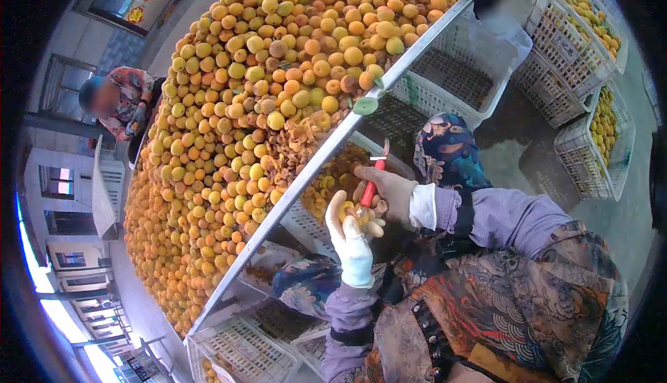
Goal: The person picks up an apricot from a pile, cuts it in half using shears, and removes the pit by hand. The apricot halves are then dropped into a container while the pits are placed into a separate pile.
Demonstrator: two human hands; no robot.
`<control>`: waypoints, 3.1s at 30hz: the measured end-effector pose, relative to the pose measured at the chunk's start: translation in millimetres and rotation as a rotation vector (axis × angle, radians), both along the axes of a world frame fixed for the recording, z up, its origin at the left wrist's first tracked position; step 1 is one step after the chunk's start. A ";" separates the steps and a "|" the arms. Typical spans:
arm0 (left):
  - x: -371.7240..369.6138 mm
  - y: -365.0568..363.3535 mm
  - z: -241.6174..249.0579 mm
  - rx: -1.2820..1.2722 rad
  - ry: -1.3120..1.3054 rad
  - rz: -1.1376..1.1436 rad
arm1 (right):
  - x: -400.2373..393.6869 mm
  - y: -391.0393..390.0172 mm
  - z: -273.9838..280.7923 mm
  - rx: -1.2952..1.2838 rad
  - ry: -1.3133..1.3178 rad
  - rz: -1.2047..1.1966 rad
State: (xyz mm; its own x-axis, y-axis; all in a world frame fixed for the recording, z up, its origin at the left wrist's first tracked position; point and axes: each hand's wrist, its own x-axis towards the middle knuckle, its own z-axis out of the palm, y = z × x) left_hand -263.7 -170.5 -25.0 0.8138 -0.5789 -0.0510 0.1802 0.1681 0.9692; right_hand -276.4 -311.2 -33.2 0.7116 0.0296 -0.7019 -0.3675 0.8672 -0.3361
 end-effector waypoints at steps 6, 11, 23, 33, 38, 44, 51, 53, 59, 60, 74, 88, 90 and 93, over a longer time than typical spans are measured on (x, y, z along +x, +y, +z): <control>13.9 10.0 -13.6 0.063 -0.153 -0.035 | 3.2 6.8 -0.4 -0.038 0.054 -0.038; 18.6 15.7 10.6 0.147 -0.126 -0.090 | 8.8 7.3 11.6 -0.111 -0.014 -0.031; 11.5 14.9 4.0 0.043 0.075 -0.014 | 4.9 15.6 18.6 -0.252 -0.117 -0.083; 20.2 19.3 -4.8 -0.061 0.301 -0.096 | 11.8 11.8 7.8 -0.488 -0.098 0.014; 14.7 19.9 -2.9 -0.164 0.466 -0.082 | 18.5 14.0 13.5 -0.631 -0.207 -0.014; 17.5 27.2 -15.3 -0.223 0.386 -0.033 | 11.9 -22.4 36.3 -0.560 -0.216 -0.149; 14.5 19.1 -18.5 -0.082 0.173 0.000 | 0.7 -10.3 1.4 -0.713 -0.215 -0.064; 15.2 18.8 -19.3 -0.069 0.164 0.023 | -2.7 -5.6 -1.7 -0.694 -0.165 0.028; 20.7 13.8 -20.7 -0.135 0.189 0.161 | -7.0 16.5 -11.5 -0.817 -0.274 0.074; 21.3 14.5 -18.6 -0.134 0.167 0.169 | -8.3 18.1 -12.7 -0.855 -0.314 0.143; 34.9 9.9 -17.4 -0.504 0.621 0.195 | -8.2 11.6 3.9 -0.876 -0.248 0.192; 157.9 40.5 28.7 0.053 -0.184 0.514 | 0.5 1.9 -1.9 -0.916 -0.269 0.246; 179.0 50.2 21.6 0.320 -0.225 0.548 | 0.5 2.9 -4.9 -0.908 -0.308 0.238; 188.5 51.2 18.7 0.339 -0.221 0.483 | 0.9 3.7 -1.6 -0.832 -0.267 0.184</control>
